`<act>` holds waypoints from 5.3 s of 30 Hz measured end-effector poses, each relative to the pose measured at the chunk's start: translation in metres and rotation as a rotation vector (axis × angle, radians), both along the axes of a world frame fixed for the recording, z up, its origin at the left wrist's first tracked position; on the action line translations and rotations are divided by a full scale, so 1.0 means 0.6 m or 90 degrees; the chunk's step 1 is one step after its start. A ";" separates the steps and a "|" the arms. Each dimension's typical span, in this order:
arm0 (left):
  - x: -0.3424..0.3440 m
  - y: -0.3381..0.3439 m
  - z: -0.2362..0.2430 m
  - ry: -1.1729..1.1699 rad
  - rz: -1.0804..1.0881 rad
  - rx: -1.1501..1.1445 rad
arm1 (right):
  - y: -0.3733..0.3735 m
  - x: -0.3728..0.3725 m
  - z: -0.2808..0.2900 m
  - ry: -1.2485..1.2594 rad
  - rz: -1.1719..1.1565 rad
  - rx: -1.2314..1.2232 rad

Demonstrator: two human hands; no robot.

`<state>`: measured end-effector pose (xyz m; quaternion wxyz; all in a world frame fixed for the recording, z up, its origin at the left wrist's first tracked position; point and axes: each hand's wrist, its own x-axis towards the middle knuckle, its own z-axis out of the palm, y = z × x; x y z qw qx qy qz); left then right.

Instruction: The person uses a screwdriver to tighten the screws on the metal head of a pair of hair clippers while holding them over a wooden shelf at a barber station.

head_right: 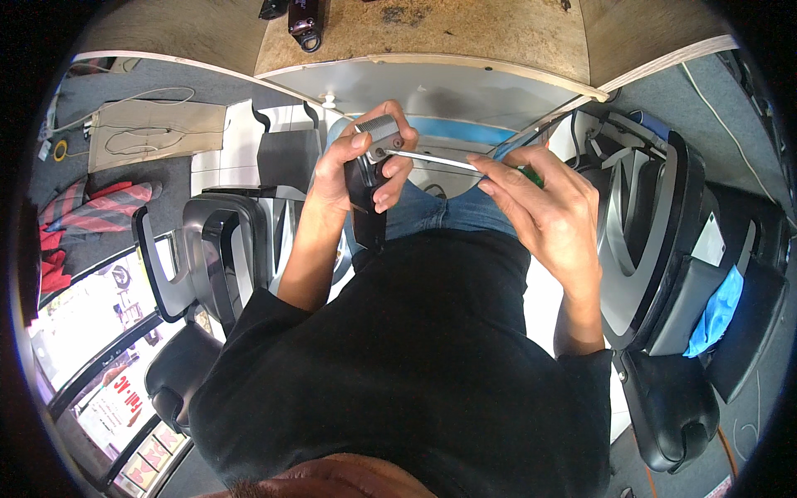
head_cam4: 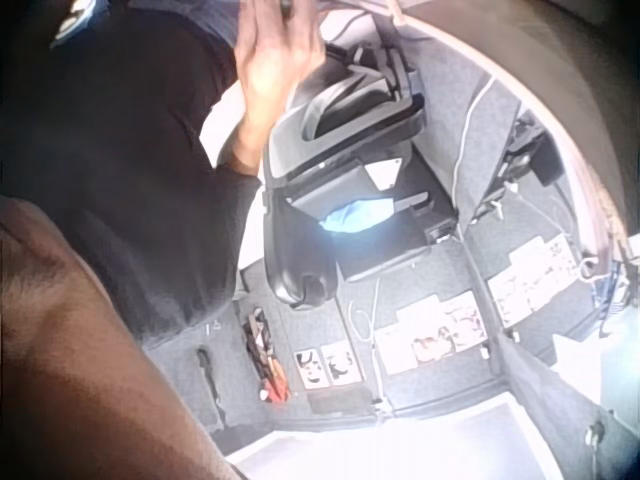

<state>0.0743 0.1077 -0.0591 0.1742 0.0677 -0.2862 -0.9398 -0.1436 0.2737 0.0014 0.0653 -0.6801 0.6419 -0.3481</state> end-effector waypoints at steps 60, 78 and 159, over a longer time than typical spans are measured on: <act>0.029 0.075 -0.087 -0.250 -0.357 -0.368 | 0.098 0.023 -0.025 -0.248 0.170 0.567; 0.016 0.071 -0.130 -0.247 -0.304 -0.251 | 0.076 -0.004 0.007 0.180 0.267 0.361; 0.030 0.103 -0.167 -0.251 -0.034 -0.428 | 0.044 -0.023 -0.029 0.072 0.264 0.500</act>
